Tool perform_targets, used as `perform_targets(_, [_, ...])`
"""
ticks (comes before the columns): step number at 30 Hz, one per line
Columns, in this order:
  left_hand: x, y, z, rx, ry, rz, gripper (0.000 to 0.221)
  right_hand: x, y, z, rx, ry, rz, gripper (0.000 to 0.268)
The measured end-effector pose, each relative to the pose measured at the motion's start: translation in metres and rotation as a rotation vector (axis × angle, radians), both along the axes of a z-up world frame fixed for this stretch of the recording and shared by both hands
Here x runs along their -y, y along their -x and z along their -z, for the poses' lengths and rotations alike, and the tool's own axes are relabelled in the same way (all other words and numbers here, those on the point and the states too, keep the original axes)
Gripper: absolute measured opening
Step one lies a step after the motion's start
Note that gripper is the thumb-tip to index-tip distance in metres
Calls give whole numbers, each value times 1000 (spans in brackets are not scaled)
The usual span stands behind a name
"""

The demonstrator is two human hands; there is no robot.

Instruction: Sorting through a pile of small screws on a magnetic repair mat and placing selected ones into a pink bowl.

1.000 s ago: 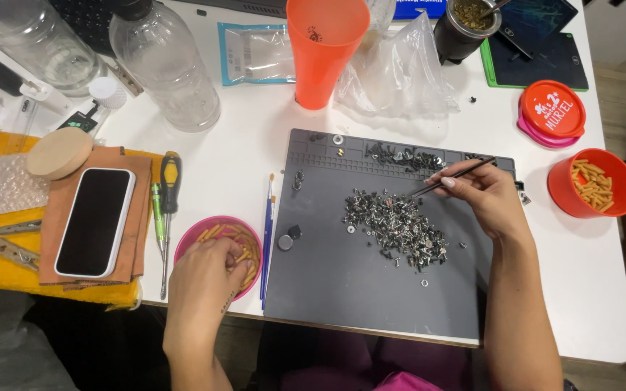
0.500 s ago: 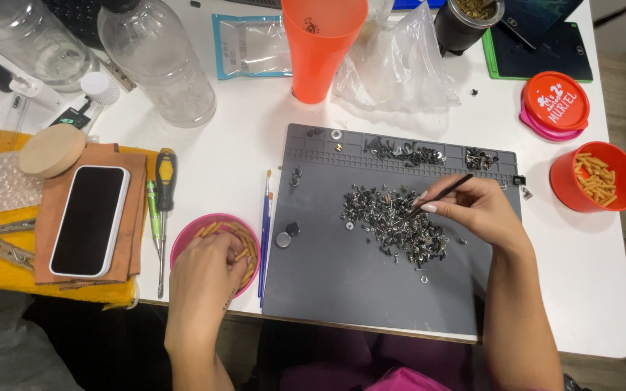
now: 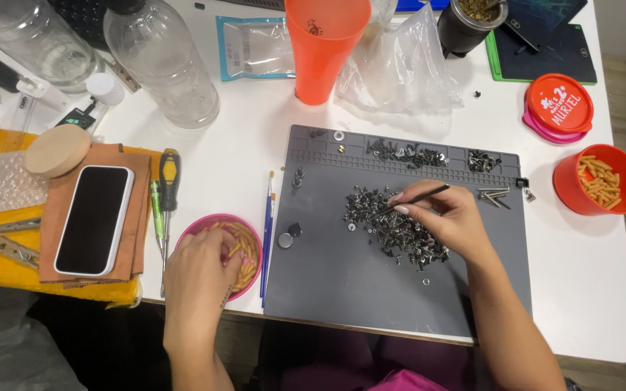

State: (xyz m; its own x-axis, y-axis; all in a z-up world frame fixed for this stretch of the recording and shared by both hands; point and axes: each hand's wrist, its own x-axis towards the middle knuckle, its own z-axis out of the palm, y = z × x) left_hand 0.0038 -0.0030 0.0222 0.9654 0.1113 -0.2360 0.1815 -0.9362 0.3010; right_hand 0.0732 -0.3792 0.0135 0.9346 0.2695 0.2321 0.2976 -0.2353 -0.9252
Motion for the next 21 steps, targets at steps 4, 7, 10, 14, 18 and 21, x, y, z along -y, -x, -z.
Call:
perform_targets(4, [-2, 1, 3, 87, 47, -2, 41, -10, 3, -1, 59, -19, -9, 10])
perform_targets(7, [-2, 0, 7, 105, 12, 29, 58, -14, 3, 1, 63, 1, 15, 8])
perform_targets(10, [0, 1, 7, 53, 18, 18, 56, -18, 5, -1, 147, 26, -2, 10])
perform_targets(14, [1, 0, 2, 40, 55, 27, 47, -22, 8, -7, 194, 117, 40, 7])
perform_targets(18, [1, 0, 3, 29, 81, 28, 42, -29, 8, -6, 325, 196, -11, 7])
perform_targets(21, [4, -2, 6, 74, 83, 53, 46, -32, 10, -6, 325, 207, -25, 9])
